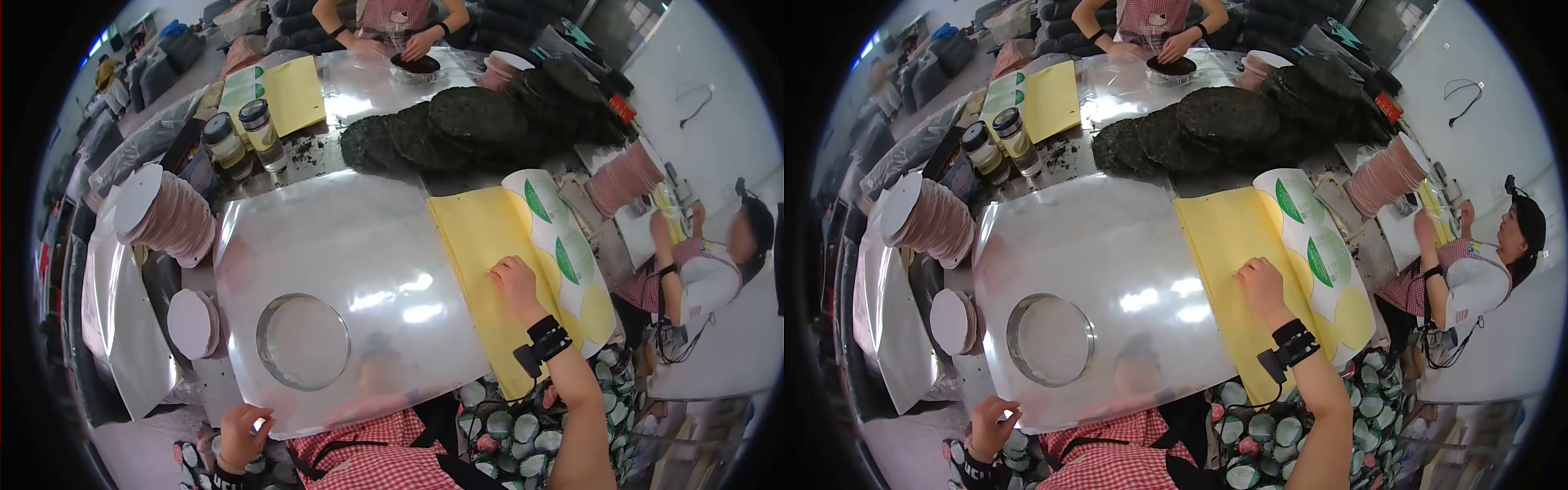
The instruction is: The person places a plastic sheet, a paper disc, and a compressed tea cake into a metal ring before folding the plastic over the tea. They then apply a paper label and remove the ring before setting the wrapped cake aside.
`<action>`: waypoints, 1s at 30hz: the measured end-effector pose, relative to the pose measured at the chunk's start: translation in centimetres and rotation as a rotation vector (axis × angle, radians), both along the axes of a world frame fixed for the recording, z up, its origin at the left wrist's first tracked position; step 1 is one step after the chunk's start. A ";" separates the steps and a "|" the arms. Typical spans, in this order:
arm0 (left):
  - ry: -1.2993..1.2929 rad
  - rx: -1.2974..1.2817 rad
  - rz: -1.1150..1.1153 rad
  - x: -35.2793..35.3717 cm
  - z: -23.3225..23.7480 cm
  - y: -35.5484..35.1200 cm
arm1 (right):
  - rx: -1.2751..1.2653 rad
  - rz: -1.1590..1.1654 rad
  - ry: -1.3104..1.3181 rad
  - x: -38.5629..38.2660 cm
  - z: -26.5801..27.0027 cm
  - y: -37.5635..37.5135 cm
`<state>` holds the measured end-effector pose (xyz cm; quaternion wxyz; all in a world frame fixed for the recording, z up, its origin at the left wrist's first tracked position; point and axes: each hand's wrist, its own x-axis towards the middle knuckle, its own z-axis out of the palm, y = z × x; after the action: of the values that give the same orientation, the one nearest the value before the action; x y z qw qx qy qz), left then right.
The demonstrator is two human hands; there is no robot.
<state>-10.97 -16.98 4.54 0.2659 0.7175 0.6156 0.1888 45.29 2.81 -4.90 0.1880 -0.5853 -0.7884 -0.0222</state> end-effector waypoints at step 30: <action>-0.095 -0.039 -0.440 -4.6 -6.5 2.5 | -0.373 0.693 0.499 -24.1 2.1 -9.9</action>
<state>-15.61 -14.49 -1.91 0.3432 0.8195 0.4346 0.1476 21.15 -7.06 -2.82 0.2599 -0.2986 -0.8587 0.3255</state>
